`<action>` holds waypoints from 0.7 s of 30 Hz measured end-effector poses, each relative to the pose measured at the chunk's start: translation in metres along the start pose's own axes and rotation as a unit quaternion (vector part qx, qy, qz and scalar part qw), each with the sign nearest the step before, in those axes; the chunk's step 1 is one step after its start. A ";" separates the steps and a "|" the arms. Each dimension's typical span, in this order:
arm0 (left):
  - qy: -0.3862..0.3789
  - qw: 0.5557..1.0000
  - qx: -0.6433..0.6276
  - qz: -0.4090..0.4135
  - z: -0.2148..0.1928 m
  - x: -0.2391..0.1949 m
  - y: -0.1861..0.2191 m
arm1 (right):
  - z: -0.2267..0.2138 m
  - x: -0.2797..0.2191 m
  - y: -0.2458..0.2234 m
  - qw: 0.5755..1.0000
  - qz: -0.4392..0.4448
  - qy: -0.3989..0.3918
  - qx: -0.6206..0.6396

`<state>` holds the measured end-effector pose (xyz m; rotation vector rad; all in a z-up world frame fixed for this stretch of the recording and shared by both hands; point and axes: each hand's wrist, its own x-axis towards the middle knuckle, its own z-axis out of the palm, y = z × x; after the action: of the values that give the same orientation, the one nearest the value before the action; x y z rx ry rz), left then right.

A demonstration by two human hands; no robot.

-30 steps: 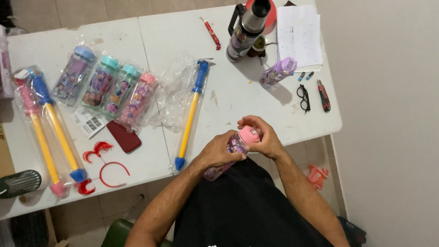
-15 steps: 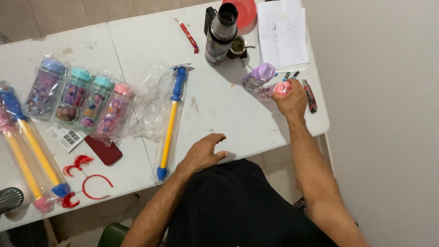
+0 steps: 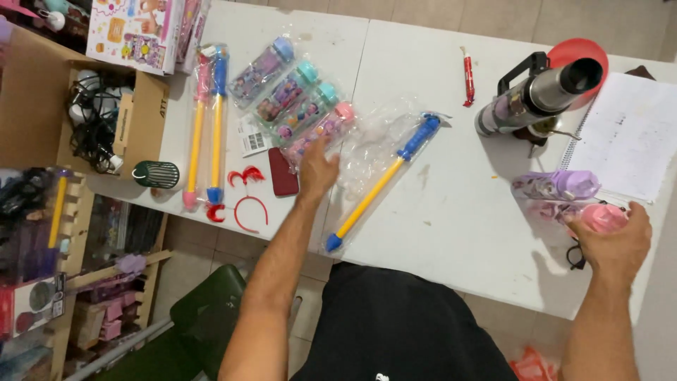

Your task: Assembling plastic water bottles by inserting straws into lids and screwing the lids onto the bottles.

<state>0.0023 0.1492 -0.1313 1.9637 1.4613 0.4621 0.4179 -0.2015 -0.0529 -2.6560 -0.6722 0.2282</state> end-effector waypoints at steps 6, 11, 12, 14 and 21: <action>-0.165 0.947 0.258 -0.099 -0.002 0.046 -0.092 | -0.024 -0.065 0.027 0.992 0.028 0.100 -0.069; -0.172 0.919 0.351 -0.044 0.009 0.045 -0.081 | -0.007 -0.145 0.035 0.990 0.019 0.115 -0.078; -0.193 0.928 0.314 -0.056 0.003 0.042 -0.071 | 0.000 -0.159 0.040 0.992 0.001 0.107 -0.061; -0.210 0.943 0.227 -0.120 -0.018 0.038 -0.045 | 0.006 -0.170 -0.011 0.997 0.065 0.052 -0.002; -0.218 0.959 0.036 -0.178 -0.033 0.006 -0.048 | 0.133 -0.171 -0.136 0.937 -0.049 -0.259 0.231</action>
<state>-0.0506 0.1723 -0.1394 1.6631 1.5013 -0.1773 0.1786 -0.1313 -0.1079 -2.1038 -0.7855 0.9549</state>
